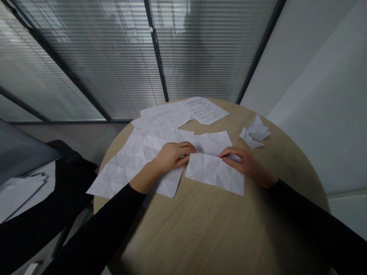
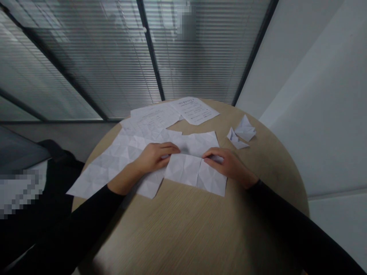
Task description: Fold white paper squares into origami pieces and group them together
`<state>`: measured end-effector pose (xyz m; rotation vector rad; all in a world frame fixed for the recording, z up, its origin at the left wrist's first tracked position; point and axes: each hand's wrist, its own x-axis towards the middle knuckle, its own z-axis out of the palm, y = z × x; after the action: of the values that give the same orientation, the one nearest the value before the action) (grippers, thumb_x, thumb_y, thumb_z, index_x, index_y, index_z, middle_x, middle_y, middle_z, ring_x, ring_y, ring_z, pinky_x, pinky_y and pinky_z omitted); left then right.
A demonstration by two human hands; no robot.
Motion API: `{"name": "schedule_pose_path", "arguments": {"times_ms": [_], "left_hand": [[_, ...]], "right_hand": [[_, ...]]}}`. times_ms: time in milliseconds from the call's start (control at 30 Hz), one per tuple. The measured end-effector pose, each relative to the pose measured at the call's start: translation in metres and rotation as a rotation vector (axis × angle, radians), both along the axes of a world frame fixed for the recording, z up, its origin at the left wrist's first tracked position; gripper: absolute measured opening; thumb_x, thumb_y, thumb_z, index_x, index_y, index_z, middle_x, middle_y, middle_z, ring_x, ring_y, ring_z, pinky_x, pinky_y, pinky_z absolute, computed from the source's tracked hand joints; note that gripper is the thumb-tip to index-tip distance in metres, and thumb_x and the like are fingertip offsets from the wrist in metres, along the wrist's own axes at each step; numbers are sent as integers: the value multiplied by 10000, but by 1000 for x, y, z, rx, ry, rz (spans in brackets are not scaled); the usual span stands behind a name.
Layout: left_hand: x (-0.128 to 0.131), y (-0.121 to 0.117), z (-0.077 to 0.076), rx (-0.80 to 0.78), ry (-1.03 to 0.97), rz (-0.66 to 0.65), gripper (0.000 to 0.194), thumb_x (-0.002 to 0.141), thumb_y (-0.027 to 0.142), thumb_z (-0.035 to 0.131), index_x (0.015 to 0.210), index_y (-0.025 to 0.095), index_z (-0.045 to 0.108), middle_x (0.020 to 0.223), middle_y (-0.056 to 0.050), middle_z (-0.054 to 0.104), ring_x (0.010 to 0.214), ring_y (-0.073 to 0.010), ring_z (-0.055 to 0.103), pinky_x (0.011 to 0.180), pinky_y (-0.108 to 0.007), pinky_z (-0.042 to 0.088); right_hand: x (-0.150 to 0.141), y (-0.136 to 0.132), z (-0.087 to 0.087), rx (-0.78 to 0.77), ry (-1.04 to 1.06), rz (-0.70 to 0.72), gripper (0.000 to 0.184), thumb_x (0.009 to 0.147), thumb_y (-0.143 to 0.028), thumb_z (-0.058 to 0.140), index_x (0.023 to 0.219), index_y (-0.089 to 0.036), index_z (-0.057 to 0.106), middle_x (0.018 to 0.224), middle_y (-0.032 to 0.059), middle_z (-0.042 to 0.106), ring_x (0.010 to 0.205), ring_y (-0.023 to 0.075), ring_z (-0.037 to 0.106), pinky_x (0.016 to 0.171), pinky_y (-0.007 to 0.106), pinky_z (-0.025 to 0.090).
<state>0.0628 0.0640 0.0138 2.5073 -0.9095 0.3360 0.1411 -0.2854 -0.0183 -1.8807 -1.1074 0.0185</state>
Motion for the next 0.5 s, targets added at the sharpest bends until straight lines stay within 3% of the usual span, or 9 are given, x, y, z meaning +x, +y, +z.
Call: {"name": "schedule_pose_path", "arguments": {"times_ms": [67,233,367,433,500], "left_hand": [[0,0,0,21,-22,19,311,1157,349,476,1221,247,763,1246,-83,859,1058,-221,849,803,-334,624],[0,1,-4,15,-35,177,278,1128,373,489,1103,224,723,854,-31,812,730,-192,775,652,-315,526],[2,-1,-6,55,-71,273,403,1164,449,431,958,221,692,695,-24,718,611,-186,688,597,-314,446],[3,-2,-7,73,-89,305,414,1161,453,427,947,221,694,687,-28,705,607,-187,671,598,-316,434],[4,-3,-8,80,-94,339,408,1155,451,430,955,219,700,702,-34,710,618,-190,667,608,-320,438]], "right_hand": [[0,-3,0,6,20,20,350,1151,-579,631,1153,-293,833,1100,69,871,1030,304,827,953,460,652],[-2,-12,2,87,97,72,744,1103,-883,440,1483,-323,749,1463,115,804,1337,382,769,1155,526,604],[1,-14,-1,138,14,103,954,953,-973,653,1649,-321,617,1502,153,768,1363,399,758,1164,541,598],[4,-13,-3,135,-48,109,1075,850,-976,783,1672,-311,592,1477,168,771,1322,405,774,1123,549,617],[5,-12,-5,140,-80,119,1154,795,-1009,792,1687,-310,577,1485,178,764,1319,416,774,1103,566,626]]}}
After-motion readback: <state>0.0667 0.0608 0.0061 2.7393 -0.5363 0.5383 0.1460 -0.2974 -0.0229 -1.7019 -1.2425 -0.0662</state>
